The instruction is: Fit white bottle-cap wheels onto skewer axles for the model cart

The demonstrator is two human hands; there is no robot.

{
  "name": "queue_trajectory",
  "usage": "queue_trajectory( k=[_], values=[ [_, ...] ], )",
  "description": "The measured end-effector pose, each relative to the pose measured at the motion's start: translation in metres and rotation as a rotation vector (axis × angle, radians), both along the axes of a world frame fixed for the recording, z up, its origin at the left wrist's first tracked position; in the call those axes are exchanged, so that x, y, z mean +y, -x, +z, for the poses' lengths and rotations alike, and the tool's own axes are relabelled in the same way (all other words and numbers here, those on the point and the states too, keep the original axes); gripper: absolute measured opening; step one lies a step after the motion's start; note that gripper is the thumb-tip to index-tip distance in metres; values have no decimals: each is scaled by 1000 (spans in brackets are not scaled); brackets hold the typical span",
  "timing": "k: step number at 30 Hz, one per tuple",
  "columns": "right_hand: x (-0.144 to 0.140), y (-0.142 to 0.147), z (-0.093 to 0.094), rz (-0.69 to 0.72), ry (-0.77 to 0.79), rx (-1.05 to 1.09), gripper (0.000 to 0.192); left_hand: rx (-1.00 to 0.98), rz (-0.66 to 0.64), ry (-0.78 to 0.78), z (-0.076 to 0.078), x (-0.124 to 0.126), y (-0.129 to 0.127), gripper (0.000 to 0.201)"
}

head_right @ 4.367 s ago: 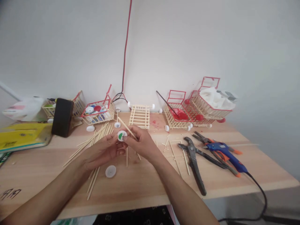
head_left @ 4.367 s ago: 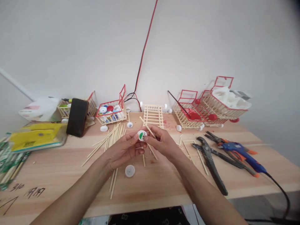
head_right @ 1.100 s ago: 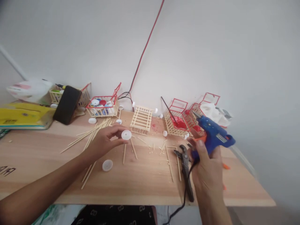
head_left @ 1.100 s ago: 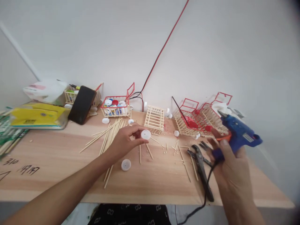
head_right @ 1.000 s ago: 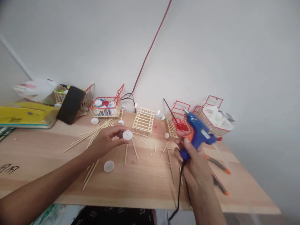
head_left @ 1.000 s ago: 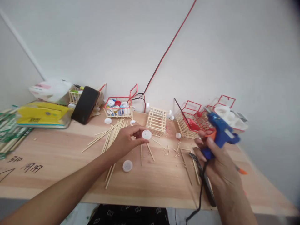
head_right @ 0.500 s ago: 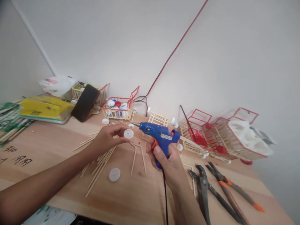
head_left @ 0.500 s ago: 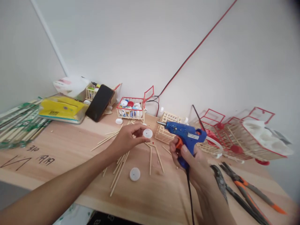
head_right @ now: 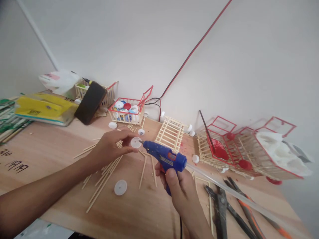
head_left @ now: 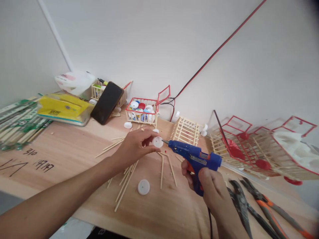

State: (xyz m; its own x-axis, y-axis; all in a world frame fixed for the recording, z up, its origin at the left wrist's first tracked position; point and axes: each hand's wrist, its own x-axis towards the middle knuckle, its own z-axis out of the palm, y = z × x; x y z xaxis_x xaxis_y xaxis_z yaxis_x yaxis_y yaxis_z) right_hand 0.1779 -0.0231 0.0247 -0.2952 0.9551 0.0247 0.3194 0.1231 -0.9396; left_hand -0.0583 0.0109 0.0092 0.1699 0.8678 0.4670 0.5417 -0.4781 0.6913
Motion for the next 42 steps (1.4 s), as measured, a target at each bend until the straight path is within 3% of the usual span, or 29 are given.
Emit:
queue_trajectory(
  k=[4,11,20,30,42],
  values=[
    [1,2,-1,67,-4,-51,52,44,-8,-34,-2,0,0,29],
    [-1,6,1,-21,-22,-122,54,73,-14,-87,-4,-2,1,29],
    [1,4,0,18,-61,-189,51,85,-8,-80,-4,-2,1,28],
    [-2,9,2,-44,-93,-238,49,100,-20,-80,-4,-2,1,27],
    [8,-6,-4,57,-182,-364,48,93,-10,-56,-4,-2,0,27]
  ],
)
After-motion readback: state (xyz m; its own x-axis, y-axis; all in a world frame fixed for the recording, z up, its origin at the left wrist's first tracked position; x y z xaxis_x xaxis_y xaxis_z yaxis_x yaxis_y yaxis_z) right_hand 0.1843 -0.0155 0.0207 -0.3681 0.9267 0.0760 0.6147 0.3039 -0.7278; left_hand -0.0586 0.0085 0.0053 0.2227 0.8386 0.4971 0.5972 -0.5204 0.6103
